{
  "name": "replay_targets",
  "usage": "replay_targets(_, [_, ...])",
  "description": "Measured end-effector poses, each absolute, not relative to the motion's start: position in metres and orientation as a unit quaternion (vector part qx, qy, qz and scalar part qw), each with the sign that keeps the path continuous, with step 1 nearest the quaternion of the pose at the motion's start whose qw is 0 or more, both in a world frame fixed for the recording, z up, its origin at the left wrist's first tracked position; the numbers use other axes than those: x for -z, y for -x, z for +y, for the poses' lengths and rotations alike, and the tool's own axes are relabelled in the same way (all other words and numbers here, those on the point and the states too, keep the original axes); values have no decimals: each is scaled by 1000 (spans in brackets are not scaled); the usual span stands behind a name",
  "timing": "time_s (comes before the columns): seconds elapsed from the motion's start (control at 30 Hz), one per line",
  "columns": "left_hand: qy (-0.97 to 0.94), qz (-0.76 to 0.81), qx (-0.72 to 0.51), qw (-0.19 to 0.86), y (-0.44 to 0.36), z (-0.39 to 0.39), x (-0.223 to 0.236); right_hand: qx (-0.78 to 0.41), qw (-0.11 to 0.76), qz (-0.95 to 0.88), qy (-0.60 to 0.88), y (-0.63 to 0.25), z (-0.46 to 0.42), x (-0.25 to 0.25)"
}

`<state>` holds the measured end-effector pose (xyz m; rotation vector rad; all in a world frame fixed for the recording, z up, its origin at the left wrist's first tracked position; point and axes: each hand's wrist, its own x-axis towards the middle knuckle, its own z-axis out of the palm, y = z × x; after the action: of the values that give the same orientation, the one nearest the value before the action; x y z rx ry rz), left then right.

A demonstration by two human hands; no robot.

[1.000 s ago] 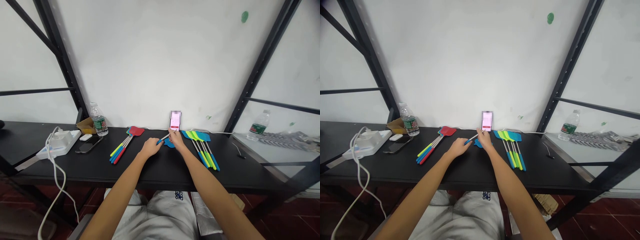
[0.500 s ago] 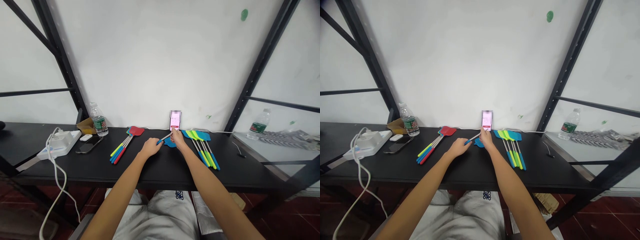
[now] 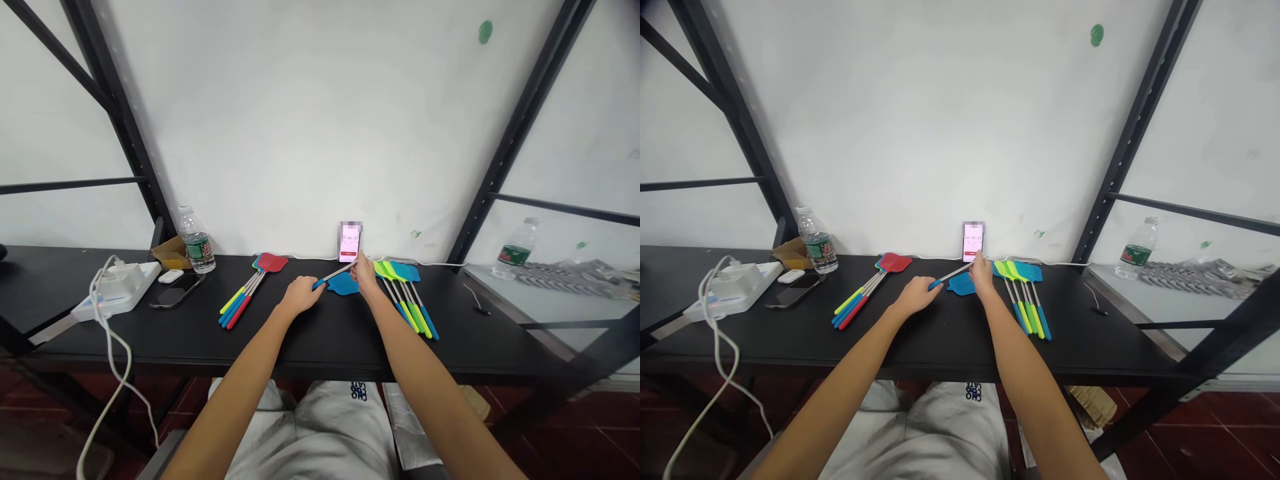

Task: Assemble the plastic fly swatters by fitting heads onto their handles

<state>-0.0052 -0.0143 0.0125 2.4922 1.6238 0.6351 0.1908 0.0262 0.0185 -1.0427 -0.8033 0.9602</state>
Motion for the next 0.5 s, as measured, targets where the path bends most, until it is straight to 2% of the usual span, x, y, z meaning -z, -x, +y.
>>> replay_targets(0.5, [-810,553,-185,51,6,-14,-14,-387,699,-317,511,-208,36,-19])
